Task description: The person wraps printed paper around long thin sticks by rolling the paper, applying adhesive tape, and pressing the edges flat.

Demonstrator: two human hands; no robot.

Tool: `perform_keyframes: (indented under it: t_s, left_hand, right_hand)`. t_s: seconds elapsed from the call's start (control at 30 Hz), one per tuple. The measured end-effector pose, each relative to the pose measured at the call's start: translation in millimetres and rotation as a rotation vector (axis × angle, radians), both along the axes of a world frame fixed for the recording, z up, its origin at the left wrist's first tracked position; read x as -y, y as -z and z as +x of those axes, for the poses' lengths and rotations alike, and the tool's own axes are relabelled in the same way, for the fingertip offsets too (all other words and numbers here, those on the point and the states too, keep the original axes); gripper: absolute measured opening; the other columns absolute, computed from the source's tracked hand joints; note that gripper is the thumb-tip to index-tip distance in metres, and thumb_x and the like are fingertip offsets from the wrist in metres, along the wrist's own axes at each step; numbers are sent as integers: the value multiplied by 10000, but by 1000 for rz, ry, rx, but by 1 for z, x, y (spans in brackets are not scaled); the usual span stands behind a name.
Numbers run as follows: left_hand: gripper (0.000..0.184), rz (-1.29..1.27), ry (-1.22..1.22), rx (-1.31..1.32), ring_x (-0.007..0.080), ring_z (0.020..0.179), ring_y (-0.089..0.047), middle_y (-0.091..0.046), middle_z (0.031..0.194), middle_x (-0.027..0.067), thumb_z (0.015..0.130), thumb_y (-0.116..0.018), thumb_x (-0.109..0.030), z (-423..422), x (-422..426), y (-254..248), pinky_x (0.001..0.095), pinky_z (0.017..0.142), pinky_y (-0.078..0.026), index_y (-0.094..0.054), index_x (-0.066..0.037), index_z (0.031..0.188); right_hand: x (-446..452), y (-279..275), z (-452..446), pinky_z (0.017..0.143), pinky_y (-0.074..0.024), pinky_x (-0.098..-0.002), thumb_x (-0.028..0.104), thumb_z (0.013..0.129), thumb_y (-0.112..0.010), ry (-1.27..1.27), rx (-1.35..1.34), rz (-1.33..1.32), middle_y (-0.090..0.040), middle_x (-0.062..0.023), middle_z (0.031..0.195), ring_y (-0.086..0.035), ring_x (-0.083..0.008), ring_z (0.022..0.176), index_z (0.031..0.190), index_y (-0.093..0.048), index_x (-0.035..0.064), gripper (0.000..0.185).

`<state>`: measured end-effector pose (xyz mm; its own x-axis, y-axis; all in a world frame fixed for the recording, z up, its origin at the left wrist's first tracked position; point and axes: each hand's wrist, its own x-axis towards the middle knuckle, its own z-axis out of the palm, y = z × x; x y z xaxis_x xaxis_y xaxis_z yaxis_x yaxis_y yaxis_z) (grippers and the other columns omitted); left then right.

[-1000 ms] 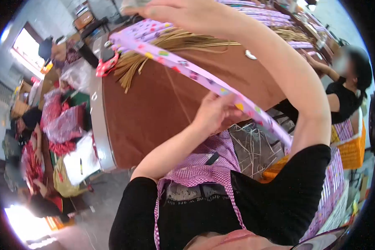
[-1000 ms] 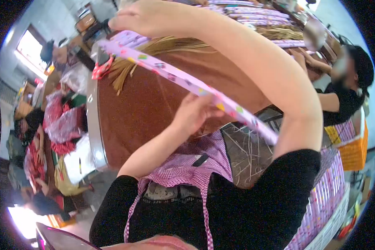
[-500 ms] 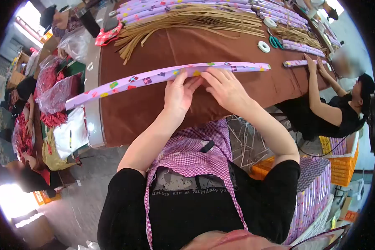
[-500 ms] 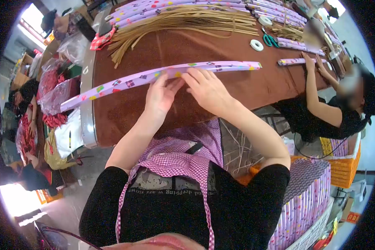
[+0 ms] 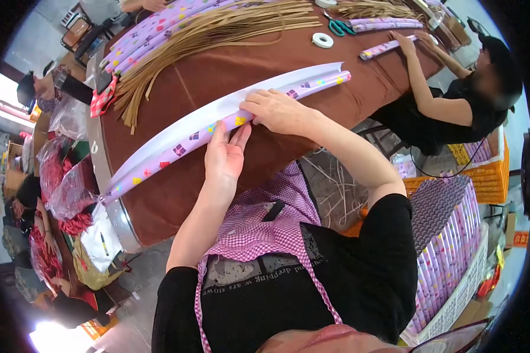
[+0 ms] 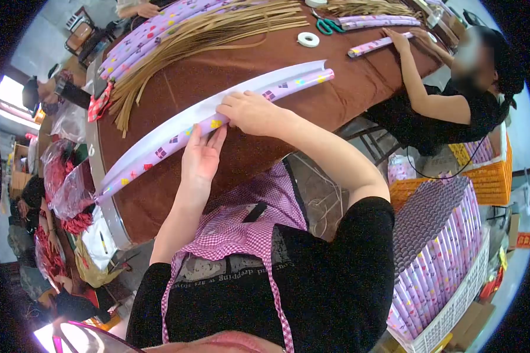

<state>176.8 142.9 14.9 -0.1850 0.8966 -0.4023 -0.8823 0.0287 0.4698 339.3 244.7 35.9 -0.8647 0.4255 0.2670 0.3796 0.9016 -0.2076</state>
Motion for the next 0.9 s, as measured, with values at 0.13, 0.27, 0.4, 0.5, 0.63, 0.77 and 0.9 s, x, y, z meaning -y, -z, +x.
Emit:
perform_keyframes:
  t_s: [0.13, 0.27, 0.4, 0.5, 0.63, 0.77, 0.9]
  left_hand:
    - [411, -52, -10, 17, 384, 1259, -515, -505, 1381, 158, 1028, -542, -194, 9, -5, 5, 498, 1075, -476, -430, 4, 1371]
    - [359, -16, 16, 101, 338, 1185, -571, -559, 1319, 152, 1012, -568, -181, 10, -11, 24, 486, 1016, -514, -482, -10, 1315]
    - [372, -23, -7, 52, 333, 1057, -633, -613, 1224, 188, 992, -603, -212, 15, -11, 21, 477, 910, -557, -512, 19, 1269]
    - [419, -34, 58, 30, 403, 1020, -646, -630, 1152, 249, 993, -589, -228, 6, -14, 23, 543, 911, -551, -481, 63, 1275]
    - [430, -223, 311, 52, 468, 916, -675, -610, 1078, 346, 989, -577, -234, -6, -8, 6, 585, 825, -572, -461, 137, 1173]
    - [274, -45, 369, -228, 353, 854, -697, -648, 1032, 254, 980, -575, -166, -24, 24, -14, 451, 770, -589, -552, 90, 1075]
    - [88, 305, -138, -1717, 287, 885, -654, -671, 966, 115, 902, -630, -83, -74, 48, -11, 393, 792, -521, -634, -1, 935]
  right_hand:
    - [0, 6, 8, 909, -472, -445, 124, 817, -688, 22, -7, 4, -631, -140, 1107, -601, -326, 1088, 1167, -576, 56, 374]
    - [-8, 18, 13, 907, -475, -453, 108, 813, -679, 16, -42, -25, -647, -157, 1132, -616, -359, 1059, 1175, -598, 47, 376]
    - [-11, 18, 17, 952, -463, -464, 68, 808, -672, 18, -92, -46, -641, -179, 1167, -584, -385, 1126, 1213, -595, 28, 414]
    - [-15, 12, 15, 964, -458, -465, 44, 814, -660, 34, -30, -82, -634, -196, 1170, -572, -396, 1133, 1224, -588, 17, 418]
    - [-24, 16, 26, 946, -453, -461, 27, 831, -646, -21, -2, -71, -628, -200, 1155, -572, -399, 1095, 1231, -583, 19, 406]
    - [-24, 9, 32, 931, -448, -457, 15, 849, -621, 38, 42, -83, -623, -195, 1148, -567, -400, 1063, 1230, -576, 20, 384]
    - [-25, 2, 41, 937, -444, -453, 7, 855, -607, 52, 55, -99, -620, -195, 1146, -565, -398, 1065, 1232, -569, 15, 380]
